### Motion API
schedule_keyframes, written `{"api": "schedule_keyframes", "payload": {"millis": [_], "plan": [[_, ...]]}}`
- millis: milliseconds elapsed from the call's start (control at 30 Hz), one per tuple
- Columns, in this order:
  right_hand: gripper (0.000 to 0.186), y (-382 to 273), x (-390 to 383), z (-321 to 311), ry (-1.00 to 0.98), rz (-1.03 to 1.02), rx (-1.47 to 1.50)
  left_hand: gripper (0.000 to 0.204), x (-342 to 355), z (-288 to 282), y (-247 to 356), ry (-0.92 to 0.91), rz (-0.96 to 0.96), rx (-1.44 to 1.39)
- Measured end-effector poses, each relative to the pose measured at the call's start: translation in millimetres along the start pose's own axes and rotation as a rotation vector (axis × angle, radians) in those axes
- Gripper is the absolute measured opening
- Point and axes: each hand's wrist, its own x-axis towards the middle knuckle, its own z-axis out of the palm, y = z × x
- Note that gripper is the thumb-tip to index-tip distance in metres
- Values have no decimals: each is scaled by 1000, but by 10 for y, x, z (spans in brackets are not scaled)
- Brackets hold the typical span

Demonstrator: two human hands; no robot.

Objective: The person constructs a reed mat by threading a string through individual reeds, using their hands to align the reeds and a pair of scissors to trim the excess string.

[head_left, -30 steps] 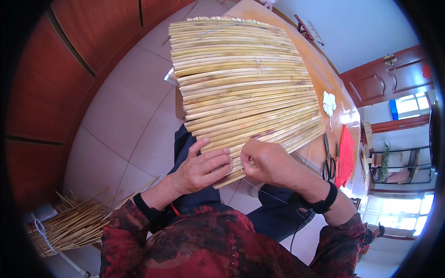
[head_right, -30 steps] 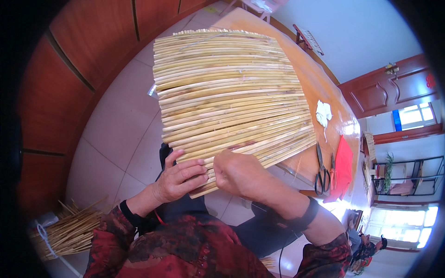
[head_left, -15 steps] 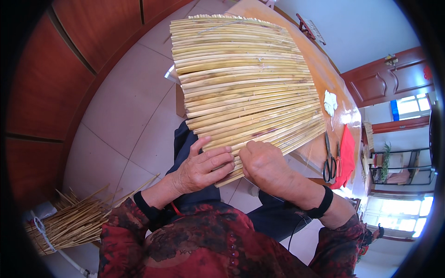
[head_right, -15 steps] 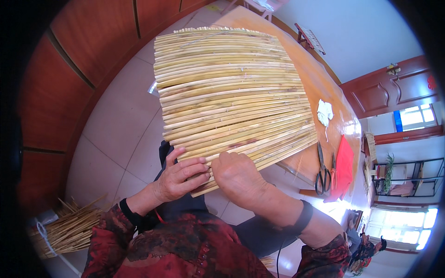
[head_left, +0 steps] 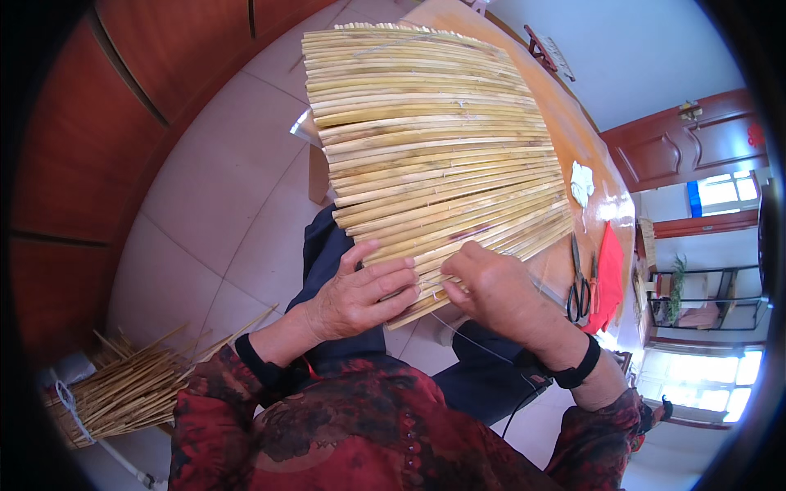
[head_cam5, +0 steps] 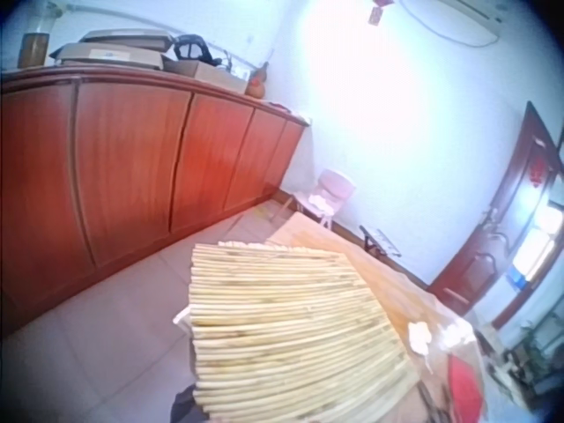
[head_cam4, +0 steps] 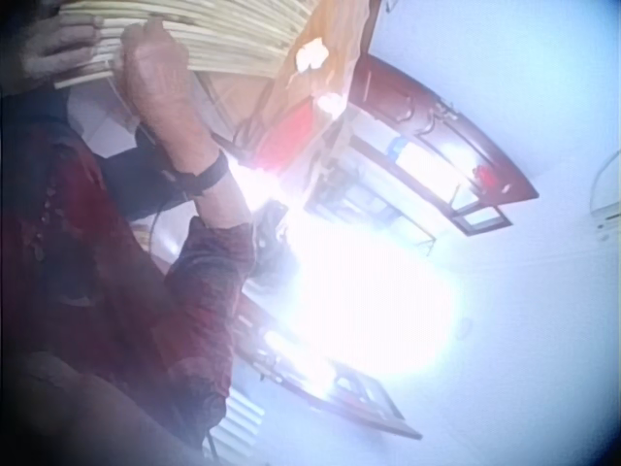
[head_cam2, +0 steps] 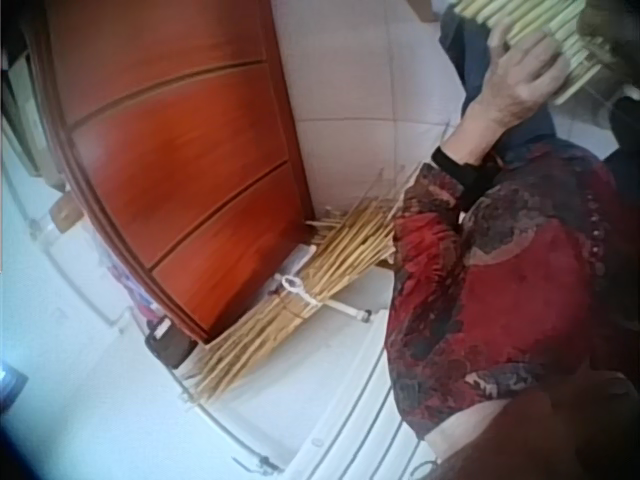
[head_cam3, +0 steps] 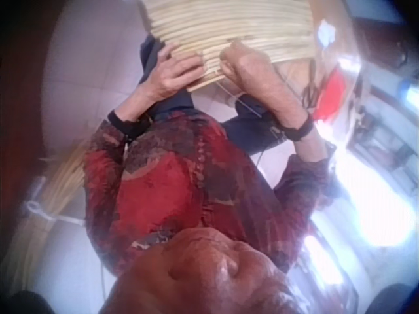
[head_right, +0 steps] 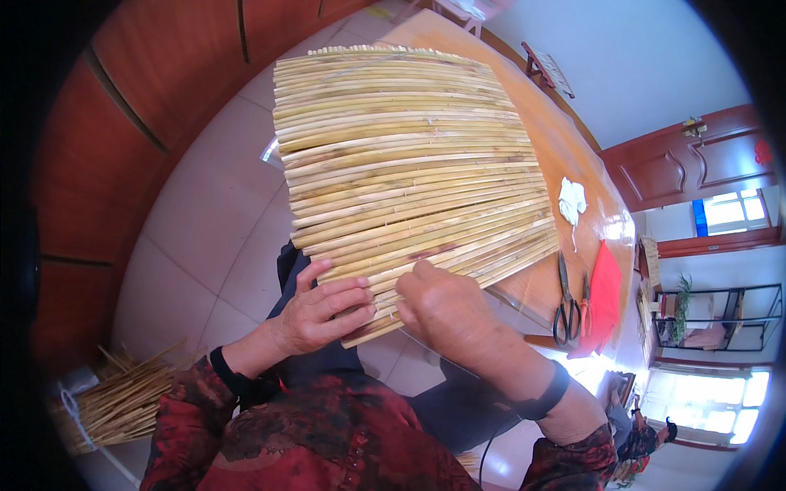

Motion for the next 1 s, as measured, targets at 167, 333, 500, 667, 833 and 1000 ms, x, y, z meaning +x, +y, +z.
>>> {"api": "schedule_keyframes", "payload": {"millis": [167, 333, 500, 667, 833, 1000], "plan": [[8, -66, -3, 145, -27, -102, -250, 25, -4, 22, -13, -22, 13, 10], [8, -72, 27, 202, -32, -206, -518, 23, 11, 12, -3, -33, 16, 38], [9, 72, 43, 199, -43, 164, 152, 22, 18, 9, -11, -49, 11, 60], [7, 129, 57, 216, -104, 175, 249, 22, -1, 29, -24, -56, 17, 59], [10, 145, 136, 149, -288, 317, 381, 22, -8, 31, -42, -67, 19, 61], [20, 277, 72, 145, -311, 567, 911, 23, -22, 43, -45, -67, 15, 48]]}}
